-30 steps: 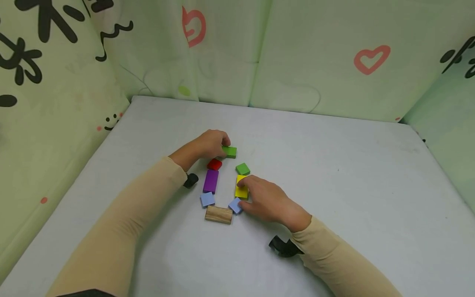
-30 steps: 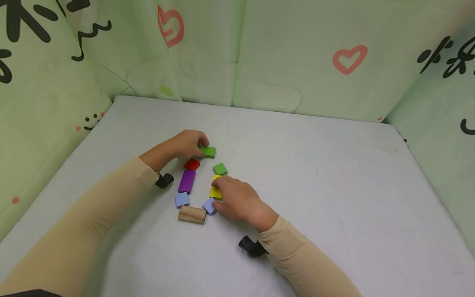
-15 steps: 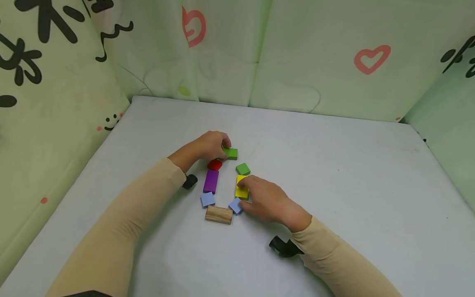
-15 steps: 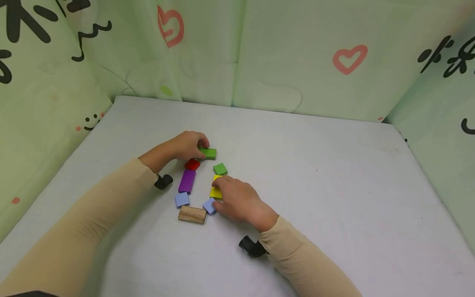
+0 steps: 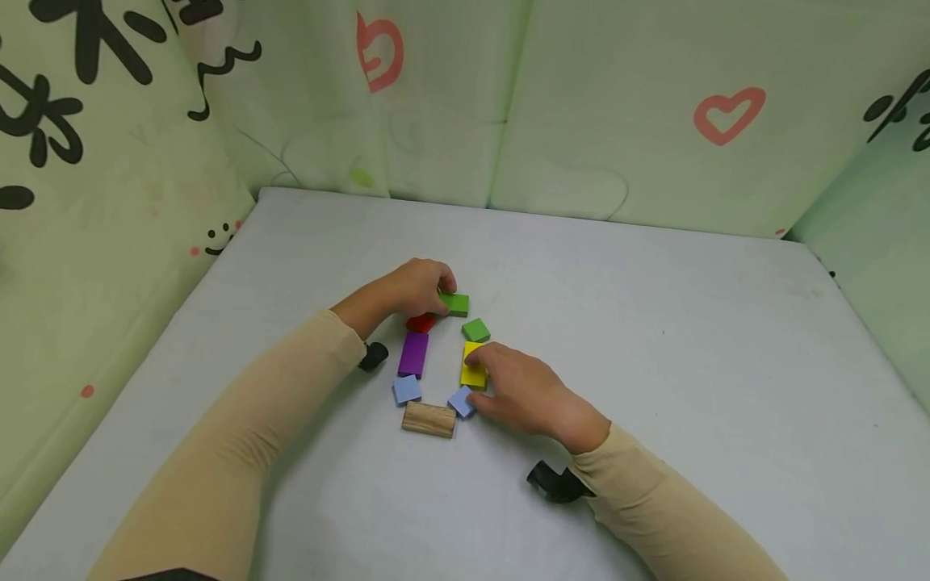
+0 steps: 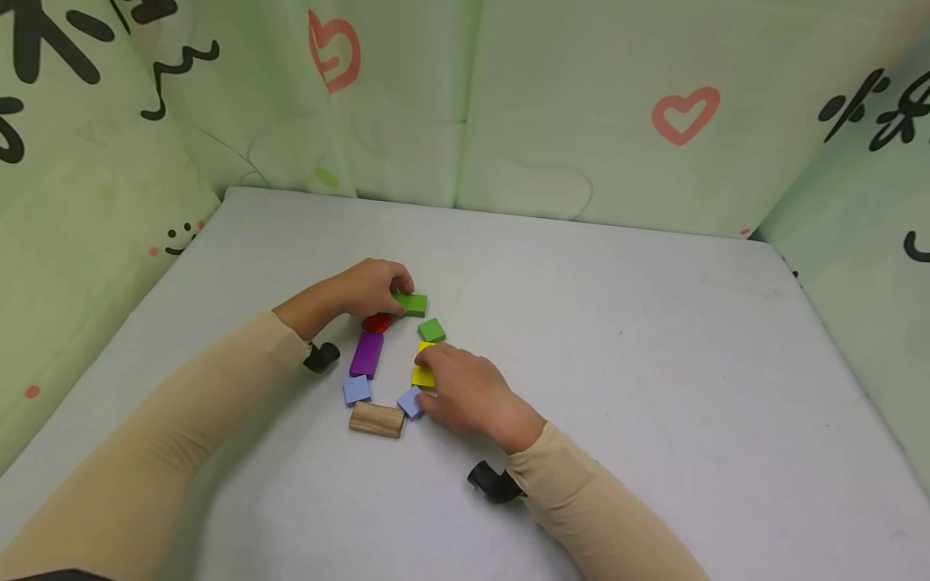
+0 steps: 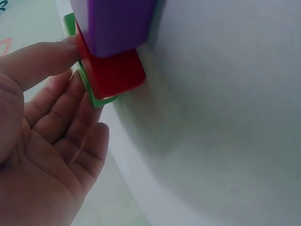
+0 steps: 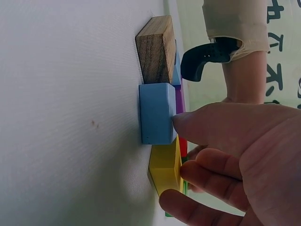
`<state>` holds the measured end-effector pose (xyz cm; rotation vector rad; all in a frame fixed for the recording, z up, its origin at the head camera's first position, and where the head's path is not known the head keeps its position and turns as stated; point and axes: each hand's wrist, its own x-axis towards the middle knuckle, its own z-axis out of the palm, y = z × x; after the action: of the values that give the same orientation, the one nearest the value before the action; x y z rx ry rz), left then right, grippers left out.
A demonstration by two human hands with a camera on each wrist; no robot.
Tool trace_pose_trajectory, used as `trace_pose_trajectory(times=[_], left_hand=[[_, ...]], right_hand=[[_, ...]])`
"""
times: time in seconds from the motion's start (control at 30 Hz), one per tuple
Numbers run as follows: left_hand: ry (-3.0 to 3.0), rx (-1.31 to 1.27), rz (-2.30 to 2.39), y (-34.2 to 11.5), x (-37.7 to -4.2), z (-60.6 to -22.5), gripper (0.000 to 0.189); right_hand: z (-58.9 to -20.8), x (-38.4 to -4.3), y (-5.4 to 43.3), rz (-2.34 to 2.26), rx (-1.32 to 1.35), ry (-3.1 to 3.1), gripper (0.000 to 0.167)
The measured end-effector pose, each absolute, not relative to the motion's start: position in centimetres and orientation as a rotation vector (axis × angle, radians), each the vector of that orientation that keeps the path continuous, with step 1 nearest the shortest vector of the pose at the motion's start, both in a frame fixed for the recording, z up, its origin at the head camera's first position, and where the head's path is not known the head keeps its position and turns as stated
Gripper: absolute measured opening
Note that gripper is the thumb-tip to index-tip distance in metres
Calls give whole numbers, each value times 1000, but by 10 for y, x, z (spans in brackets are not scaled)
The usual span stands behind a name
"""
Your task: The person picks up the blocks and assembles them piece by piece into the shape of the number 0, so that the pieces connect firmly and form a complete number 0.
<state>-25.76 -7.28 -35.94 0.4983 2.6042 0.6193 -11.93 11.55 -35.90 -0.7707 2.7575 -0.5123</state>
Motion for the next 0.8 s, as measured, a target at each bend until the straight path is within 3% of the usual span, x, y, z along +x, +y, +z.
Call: trace_pose_trajectory(times=[0.8], left_hand=[[2590, 540, 597, -68, -256, -359, 30]], right_hand=[[-359, -119, 116, -519, -757, 2751, 37]])
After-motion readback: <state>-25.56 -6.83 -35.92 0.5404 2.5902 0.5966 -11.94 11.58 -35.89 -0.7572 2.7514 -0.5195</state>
